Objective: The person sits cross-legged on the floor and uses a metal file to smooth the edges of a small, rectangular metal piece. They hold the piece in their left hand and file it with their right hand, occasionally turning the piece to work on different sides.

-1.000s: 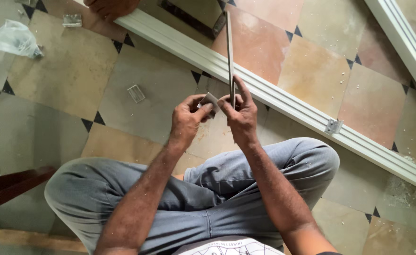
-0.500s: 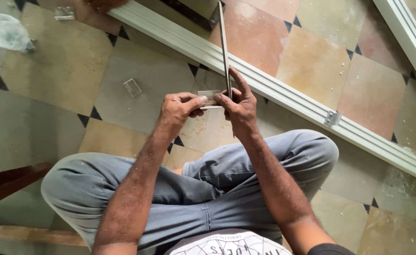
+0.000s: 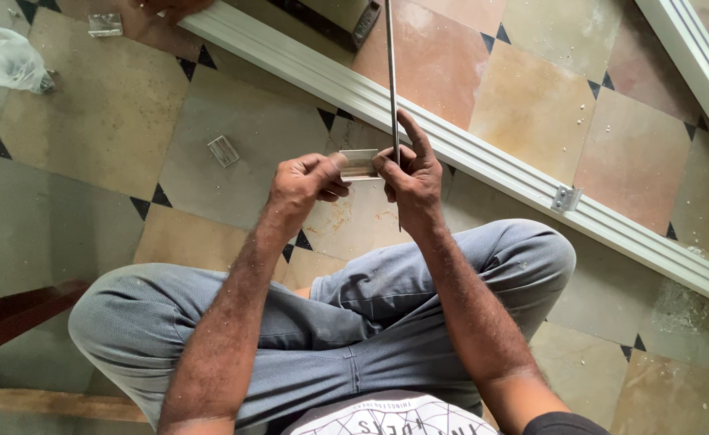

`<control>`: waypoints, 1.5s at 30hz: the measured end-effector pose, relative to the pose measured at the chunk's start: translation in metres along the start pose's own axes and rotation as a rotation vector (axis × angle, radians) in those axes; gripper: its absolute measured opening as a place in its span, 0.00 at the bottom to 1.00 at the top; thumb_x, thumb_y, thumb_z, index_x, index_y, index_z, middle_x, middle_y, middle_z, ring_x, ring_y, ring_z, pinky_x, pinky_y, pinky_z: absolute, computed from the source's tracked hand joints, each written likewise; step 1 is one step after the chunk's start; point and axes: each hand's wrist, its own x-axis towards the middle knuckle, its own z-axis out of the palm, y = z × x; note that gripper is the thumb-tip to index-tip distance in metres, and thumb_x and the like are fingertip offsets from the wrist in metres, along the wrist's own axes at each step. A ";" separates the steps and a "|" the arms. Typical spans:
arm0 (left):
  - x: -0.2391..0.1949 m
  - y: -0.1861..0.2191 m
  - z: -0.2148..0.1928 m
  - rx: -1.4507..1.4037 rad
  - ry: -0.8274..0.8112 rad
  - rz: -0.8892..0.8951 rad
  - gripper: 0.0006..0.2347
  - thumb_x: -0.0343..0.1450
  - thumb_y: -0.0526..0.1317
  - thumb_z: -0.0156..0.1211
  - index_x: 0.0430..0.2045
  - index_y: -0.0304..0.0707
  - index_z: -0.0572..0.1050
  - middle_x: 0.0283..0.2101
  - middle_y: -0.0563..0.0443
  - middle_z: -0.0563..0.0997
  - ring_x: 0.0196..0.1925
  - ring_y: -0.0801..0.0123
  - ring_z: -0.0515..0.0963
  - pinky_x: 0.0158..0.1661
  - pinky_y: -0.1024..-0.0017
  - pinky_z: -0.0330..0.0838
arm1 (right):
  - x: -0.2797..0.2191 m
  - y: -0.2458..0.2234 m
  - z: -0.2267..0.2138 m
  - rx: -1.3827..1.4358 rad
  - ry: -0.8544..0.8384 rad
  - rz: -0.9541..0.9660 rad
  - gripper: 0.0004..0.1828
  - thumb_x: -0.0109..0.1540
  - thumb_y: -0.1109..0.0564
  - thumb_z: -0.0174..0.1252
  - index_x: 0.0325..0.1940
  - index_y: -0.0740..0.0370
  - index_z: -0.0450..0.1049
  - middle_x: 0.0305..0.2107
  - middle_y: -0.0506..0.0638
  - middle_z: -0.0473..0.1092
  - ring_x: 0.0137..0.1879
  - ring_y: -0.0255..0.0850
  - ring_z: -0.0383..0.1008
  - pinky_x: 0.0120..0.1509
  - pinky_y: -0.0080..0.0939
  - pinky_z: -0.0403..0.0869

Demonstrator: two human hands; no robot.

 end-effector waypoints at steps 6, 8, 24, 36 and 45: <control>-0.002 0.003 -0.002 0.019 0.088 0.089 0.10 0.70 0.42 0.70 0.33 0.32 0.81 0.28 0.52 0.84 0.30 0.77 0.82 0.31 0.79 0.75 | -0.004 0.002 0.004 -0.046 -0.037 -0.010 0.40 0.65 0.69 0.60 0.80 0.54 0.56 0.33 0.44 0.72 0.29 0.24 0.64 0.27 0.25 0.65; -0.002 0.005 -0.002 0.006 0.097 0.084 0.09 0.70 0.41 0.69 0.33 0.32 0.81 0.28 0.53 0.84 0.29 0.77 0.83 0.30 0.80 0.76 | -0.005 0.001 0.005 -0.065 -0.032 -0.003 0.41 0.65 0.69 0.61 0.80 0.54 0.56 0.33 0.43 0.71 0.29 0.24 0.64 0.27 0.25 0.65; 0.005 -0.034 0.031 -0.434 -0.151 0.169 0.16 0.72 0.42 0.67 0.52 0.34 0.76 0.47 0.51 0.82 0.51 0.73 0.79 0.54 0.74 0.74 | -0.010 0.010 0.014 0.102 0.157 -0.057 0.40 0.65 0.69 0.59 0.80 0.54 0.55 0.33 0.47 0.74 0.24 0.25 0.63 0.23 0.27 0.63; 0.018 -0.013 -0.025 -0.453 0.318 0.263 0.13 0.72 0.46 0.69 0.42 0.38 0.79 0.42 0.55 0.83 0.44 0.73 0.83 0.49 0.70 0.81 | -0.027 0.016 0.027 -0.968 -0.177 -0.508 0.39 0.61 0.63 0.67 0.74 0.43 0.64 0.35 0.51 0.75 0.33 0.38 0.76 0.38 0.40 0.77; 0.009 -0.006 -0.008 0.045 0.240 0.297 0.13 0.75 0.47 0.64 0.40 0.34 0.82 0.35 0.52 0.86 0.37 0.76 0.82 0.39 0.76 0.77 | 0.002 0.017 0.031 -1.121 -0.071 -0.522 0.35 0.64 0.61 0.64 0.75 0.46 0.64 0.36 0.51 0.75 0.31 0.40 0.75 0.35 0.40 0.78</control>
